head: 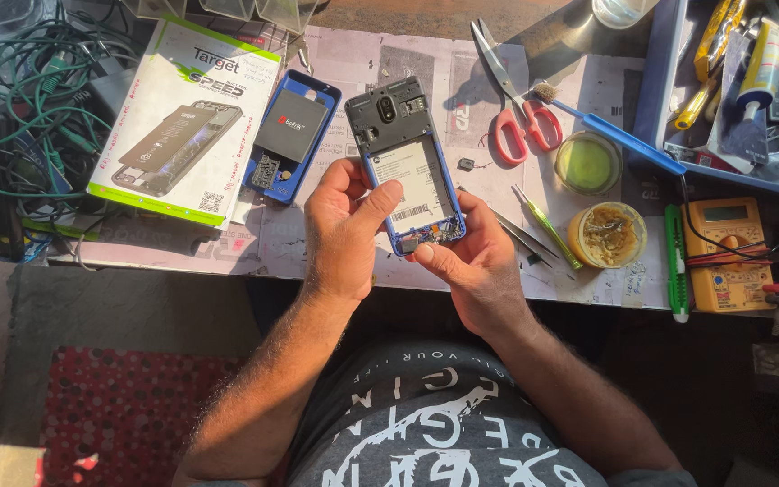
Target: The person uses a soldering iron and tweezers to work on a small electronic component, then applies a blue adhesive strip to secure it. The person places the component into a phone chassis and adjusts it with tweezers.
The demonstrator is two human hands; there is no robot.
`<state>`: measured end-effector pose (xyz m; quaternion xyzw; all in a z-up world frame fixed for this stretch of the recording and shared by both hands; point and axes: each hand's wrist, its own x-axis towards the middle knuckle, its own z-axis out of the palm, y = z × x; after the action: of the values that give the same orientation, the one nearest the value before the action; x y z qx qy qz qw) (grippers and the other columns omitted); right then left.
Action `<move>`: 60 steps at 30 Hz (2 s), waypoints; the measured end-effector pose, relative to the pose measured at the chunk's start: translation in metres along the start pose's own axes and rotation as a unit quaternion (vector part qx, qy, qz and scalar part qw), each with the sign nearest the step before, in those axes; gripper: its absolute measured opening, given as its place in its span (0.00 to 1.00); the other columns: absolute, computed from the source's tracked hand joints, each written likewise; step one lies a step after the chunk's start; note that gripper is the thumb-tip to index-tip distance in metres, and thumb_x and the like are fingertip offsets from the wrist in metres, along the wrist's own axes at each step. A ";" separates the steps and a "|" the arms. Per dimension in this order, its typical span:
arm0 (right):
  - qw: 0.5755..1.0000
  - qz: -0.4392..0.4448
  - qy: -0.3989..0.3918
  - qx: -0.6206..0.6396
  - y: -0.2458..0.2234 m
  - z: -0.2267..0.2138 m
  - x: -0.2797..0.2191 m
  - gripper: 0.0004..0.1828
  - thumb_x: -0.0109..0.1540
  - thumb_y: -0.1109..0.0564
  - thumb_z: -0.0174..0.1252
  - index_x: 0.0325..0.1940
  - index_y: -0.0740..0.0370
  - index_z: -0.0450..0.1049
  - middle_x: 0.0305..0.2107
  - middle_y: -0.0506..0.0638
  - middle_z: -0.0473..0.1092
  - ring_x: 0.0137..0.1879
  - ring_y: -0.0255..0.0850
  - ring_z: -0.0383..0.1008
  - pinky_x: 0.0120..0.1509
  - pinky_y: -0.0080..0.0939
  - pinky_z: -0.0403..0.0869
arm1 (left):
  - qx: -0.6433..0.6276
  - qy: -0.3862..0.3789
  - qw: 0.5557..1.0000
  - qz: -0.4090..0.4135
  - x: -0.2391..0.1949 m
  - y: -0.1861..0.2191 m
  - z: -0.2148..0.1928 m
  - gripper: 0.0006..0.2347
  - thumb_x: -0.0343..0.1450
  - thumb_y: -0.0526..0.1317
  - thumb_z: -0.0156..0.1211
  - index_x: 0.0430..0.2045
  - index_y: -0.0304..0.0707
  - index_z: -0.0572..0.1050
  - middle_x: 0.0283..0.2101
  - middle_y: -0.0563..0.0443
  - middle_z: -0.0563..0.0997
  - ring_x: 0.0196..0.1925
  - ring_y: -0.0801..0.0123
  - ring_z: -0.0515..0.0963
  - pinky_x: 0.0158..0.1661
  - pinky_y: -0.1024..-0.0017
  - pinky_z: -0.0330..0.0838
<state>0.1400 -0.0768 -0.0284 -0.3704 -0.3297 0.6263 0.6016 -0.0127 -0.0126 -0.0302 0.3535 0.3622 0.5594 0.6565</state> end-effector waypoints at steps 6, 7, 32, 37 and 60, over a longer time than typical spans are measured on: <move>1.000 0.012 0.002 -0.004 0.001 -0.005 0.006 0.26 0.63 0.66 0.64 0.63 0.76 0.65 0.46 0.59 0.75 0.46 0.42 0.77 0.55 0.44 0.78 | -0.010 0.023 0.999 0.047 -0.006 -0.004 -0.008 0.10 0.73 0.31 0.65 0.45 0.28 0.72 0.43 0.47 0.79 0.44 0.74 0.79 0.51 0.71 0.77; 1.000 0.022 0.004 0.000 0.001 -0.005 0.006 0.25 0.63 0.66 0.64 0.63 0.75 0.65 0.46 0.59 0.75 0.46 0.42 0.77 0.54 0.44 0.78 | -0.009 0.018 0.999 0.039 -0.005 -0.004 -0.010 0.11 0.74 0.32 0.64 0.46 0.27 0.71 0.43 0.45 0.79 0.44 0.73 0.79 0.51 0.70 0.77; 0.995 0.079 -0.054 -0.012 0.000 -0.040 0.007 0.26 0.67 0.65 0.59 0.68 0.79 0.63 0.47 0.63 0.75 0.47 0.45 0.79 0.52 0.41 0.78 | 0.136 -0.113 0.984 -0.002 -0.013 0.004 -0.010 0.34 0.70 0.28 0.62 0.68 0.32 0.46 0.52 0.36 0.79 0.50 0.66 0.85 0.46 0.69 0.82; 0.996 0.067 -0.049 -0.029 0.005 -0.038 0.010 0.28 0.67 0.66 0.59 0.69 0.79 0.62 0.48 0.62 0.75 0.48 0.44 0.78 0.54 0.43 0.78 | 0.123 -0.133 0.983 0.027 -0.011 0.012 -0.008 0.46 0.69 0.24 0.63 0.75 0.44 0.33 0.54 0.36 0.78 0.52 0.65 0.85 0.46 0.68 0.83; 0.995 0.071 -0.068 0.002 0.009 -0.058 0.006 0.24 0.71 0.65 0.55 0.69 0.83 0.62 0.52 0.67 0.73 0.55 0.49 0.78 0.61 0.50 0.78 | 0.321 -0.134 0.910 0.228 -0.015 0.016 -0.011 0.25 0.66 0.29 0.71 0.58 0.38 0.70 0.53 0.40 0.80 0.56 0.49 0.84 0.54 0.61 0.81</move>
<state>0.1848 -0.0728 -0.0660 -0.3484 -0.3418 0.6919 0.5320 -0.0316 -0.0247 -0.0209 0.6895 0.3404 0.4949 0.4047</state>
